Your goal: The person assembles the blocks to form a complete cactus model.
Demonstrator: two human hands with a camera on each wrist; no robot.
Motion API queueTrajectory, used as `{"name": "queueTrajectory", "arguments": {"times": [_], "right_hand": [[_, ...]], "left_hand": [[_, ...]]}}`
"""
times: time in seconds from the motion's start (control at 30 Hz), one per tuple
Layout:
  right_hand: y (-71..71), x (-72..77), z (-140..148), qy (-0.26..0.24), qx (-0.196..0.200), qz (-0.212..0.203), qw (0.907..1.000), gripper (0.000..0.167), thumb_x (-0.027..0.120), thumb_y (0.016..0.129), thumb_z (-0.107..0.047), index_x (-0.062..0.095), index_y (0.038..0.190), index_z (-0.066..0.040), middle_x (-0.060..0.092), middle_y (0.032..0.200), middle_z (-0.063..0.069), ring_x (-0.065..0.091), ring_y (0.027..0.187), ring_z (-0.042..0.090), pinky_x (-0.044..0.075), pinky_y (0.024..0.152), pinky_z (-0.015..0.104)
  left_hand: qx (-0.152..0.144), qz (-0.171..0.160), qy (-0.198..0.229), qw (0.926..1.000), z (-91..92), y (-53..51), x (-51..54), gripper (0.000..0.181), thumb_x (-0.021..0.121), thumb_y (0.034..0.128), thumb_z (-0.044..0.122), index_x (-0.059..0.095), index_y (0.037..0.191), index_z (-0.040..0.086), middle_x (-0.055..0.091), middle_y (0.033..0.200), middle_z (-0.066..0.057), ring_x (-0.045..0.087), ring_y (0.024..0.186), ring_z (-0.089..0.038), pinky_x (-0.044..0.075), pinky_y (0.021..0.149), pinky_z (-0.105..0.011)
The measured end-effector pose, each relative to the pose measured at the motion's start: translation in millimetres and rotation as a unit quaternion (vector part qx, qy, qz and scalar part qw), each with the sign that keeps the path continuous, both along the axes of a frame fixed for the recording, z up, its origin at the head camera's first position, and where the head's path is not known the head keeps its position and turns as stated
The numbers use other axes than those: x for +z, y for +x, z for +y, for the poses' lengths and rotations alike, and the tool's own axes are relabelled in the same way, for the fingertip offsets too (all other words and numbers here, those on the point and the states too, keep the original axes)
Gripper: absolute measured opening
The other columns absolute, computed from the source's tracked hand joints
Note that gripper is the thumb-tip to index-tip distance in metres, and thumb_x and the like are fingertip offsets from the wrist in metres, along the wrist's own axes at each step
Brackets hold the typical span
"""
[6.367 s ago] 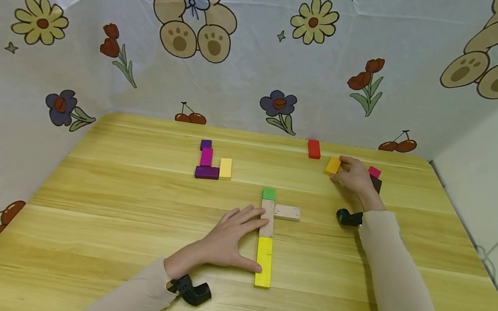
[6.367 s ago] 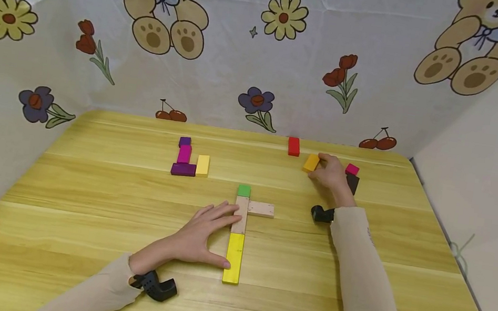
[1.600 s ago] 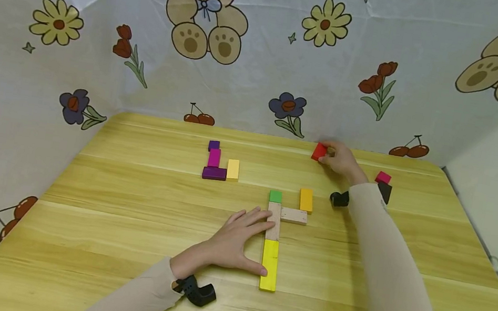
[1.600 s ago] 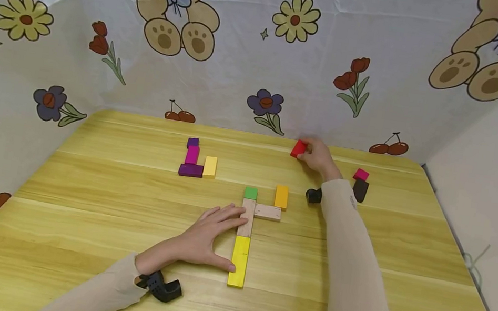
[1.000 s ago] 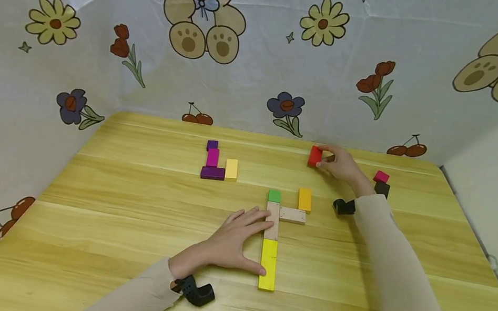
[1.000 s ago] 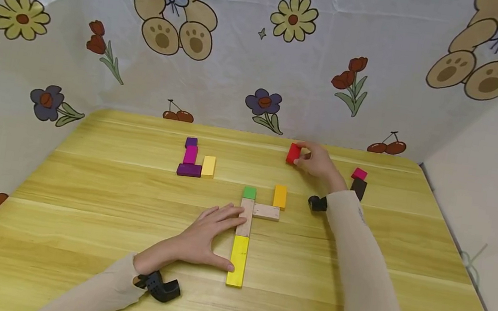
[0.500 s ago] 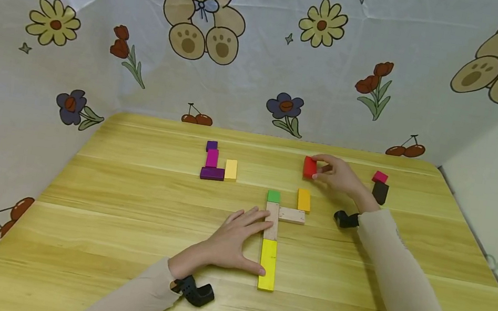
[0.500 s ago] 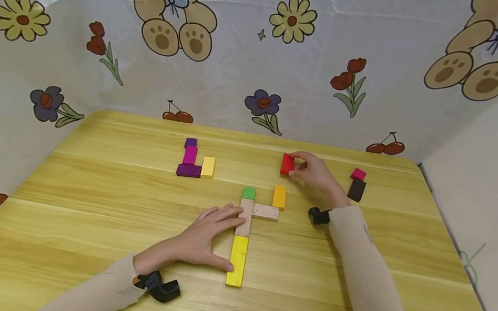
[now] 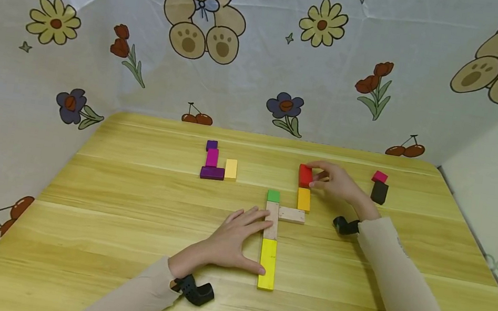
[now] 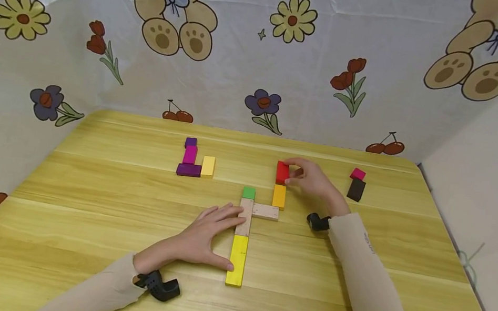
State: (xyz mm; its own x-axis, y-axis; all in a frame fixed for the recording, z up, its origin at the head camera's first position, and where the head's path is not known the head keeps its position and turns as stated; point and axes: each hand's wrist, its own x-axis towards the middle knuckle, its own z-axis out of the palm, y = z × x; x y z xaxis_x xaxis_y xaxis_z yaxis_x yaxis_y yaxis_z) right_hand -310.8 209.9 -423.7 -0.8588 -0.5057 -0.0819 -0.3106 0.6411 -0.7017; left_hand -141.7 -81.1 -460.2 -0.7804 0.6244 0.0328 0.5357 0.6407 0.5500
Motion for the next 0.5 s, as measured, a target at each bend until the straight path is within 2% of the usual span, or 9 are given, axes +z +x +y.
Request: {"name": "queueTrajectory", "arguments": {"times": [0.27,0.5], "right_hand": [[2.5,-3.0,0.8,0.0,-0.002,-0.019,0.9998,0.051,0.067,0.091,-0.005,0.051,0.139,-0.003,0.051,0.14,0.02,0.058,0.108,0.033,0.048,0.097,0.046],[2.5,-4.7,1.4,-0.002,0.002,-0.016,0.9999,0.05,0.067,0.091,-0.007,0.052,0.138,-0.001,0.054,0.135,0.022,0.058,0.105,0.033,0.048,0.09,0.041]], "left_hand": [[0.0,0.003,0.001,1.0,-0.3,-0.4,-0.5,0.099,0.078,0.0715,0.06,0.038,0.151,0.018,0.022,0.163,0.002,0.012,0.153,-0.024,0.008,0.123,-0.05],[0.0,0.0,0.003,1.0,-0.3,0.0,0.1,0.099,0.078,0.0715,0.06,0.038,0.152,0.018,0.022,0.163,0.002,0.012,0.153,-0.024,0.008,0.123,-0.05]]}}
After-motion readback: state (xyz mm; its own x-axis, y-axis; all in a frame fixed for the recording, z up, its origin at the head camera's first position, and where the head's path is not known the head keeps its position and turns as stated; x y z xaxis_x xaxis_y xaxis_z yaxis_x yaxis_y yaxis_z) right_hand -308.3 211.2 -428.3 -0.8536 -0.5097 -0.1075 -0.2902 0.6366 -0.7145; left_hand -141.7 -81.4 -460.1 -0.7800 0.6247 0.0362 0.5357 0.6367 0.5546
